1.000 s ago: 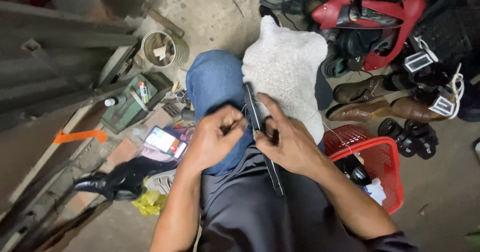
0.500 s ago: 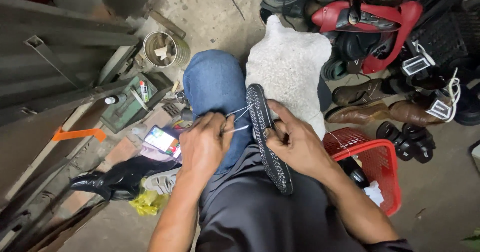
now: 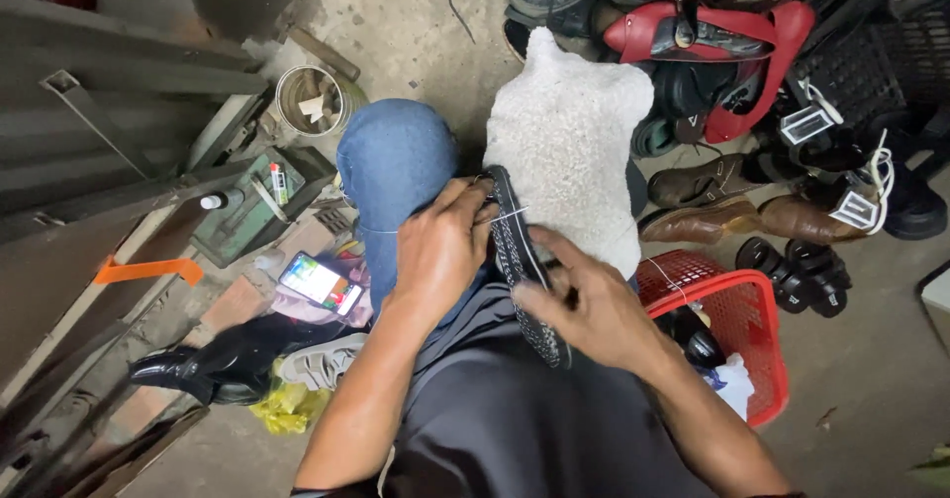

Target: Hand-sewing a rubber sole onto a shoe upper using a needle and thread.

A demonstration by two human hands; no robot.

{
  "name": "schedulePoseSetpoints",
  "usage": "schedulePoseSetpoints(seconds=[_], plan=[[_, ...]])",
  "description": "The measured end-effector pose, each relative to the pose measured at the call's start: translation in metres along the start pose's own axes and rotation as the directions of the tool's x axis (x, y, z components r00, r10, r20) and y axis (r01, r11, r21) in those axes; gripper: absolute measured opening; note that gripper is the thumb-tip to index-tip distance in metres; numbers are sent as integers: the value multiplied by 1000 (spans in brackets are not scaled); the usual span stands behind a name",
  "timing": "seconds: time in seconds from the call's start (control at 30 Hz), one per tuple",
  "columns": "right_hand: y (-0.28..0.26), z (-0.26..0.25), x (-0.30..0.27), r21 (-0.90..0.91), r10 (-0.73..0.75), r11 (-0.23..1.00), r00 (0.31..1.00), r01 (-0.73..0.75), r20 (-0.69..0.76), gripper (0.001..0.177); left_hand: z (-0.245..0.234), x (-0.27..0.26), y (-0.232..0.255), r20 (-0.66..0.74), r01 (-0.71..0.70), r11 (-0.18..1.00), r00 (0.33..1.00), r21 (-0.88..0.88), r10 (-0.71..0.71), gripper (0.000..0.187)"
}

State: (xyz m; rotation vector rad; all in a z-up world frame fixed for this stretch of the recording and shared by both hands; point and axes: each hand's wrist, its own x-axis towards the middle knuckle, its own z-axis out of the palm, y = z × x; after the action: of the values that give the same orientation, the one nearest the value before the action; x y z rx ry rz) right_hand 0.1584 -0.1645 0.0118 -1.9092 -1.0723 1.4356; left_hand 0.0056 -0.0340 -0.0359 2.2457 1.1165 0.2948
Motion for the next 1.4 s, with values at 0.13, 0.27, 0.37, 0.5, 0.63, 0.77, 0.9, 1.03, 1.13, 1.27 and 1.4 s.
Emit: schedulePoseSetpoints(seconds=[0.13,0.27,0.37,0.5,0.63,0.77,0.9,1.03,1.13,1.27,1.4], plan=[[1,-6,-5,-36,-30,999,999,31,44,64,-6,-2,2,-12,-5,1000,1000,-10,5,19],[13,-9,-23,28,0,1000,999,1,-42,54,-18,-7,-2,-91,24,998,996,57,-19,19],[23,-5,-33,30,64,998,995,-62,-78,57,-23,-11,-5,-102,17,997,995,70,-10,21],[27,-4,-40,-29,4,1000,994,-7,-113,58,-19,-11,-5,-90,-20,991,995,134,32,17],[29,-4,-44,11,59,998,990,-58,-126,58,-8,-4,2,-49,-27,987,998,159,35,15],[32,-2,-47,29,20,999,990,-16,-141,57,0,11,10,26,-75,995,997,-64,77,34],[31,-4,-44,-54,-58,997,986,50,-157,57,-12,14,13,137,1,953,990,-302,42,14],[-2,-6,-27,-111,125,984,985,-139,-120,55,-53,-7,-15,93,-20,784,991,-621,99,10],[-12,-5,-14,-158,67,985,996,-74,-52,56,-95,-46,-55,204,333,544,937,-770,-285,10],[-9,0,-4,-207,26,978,1000,-24,6,60,-134,-108,-130,-75,76,218,790,-973,-608,13],[3,-8,0,-192,122,974,992,-117,14,56,-156,-176,-210,-80,-228,-38,487,-973,-869,31]])
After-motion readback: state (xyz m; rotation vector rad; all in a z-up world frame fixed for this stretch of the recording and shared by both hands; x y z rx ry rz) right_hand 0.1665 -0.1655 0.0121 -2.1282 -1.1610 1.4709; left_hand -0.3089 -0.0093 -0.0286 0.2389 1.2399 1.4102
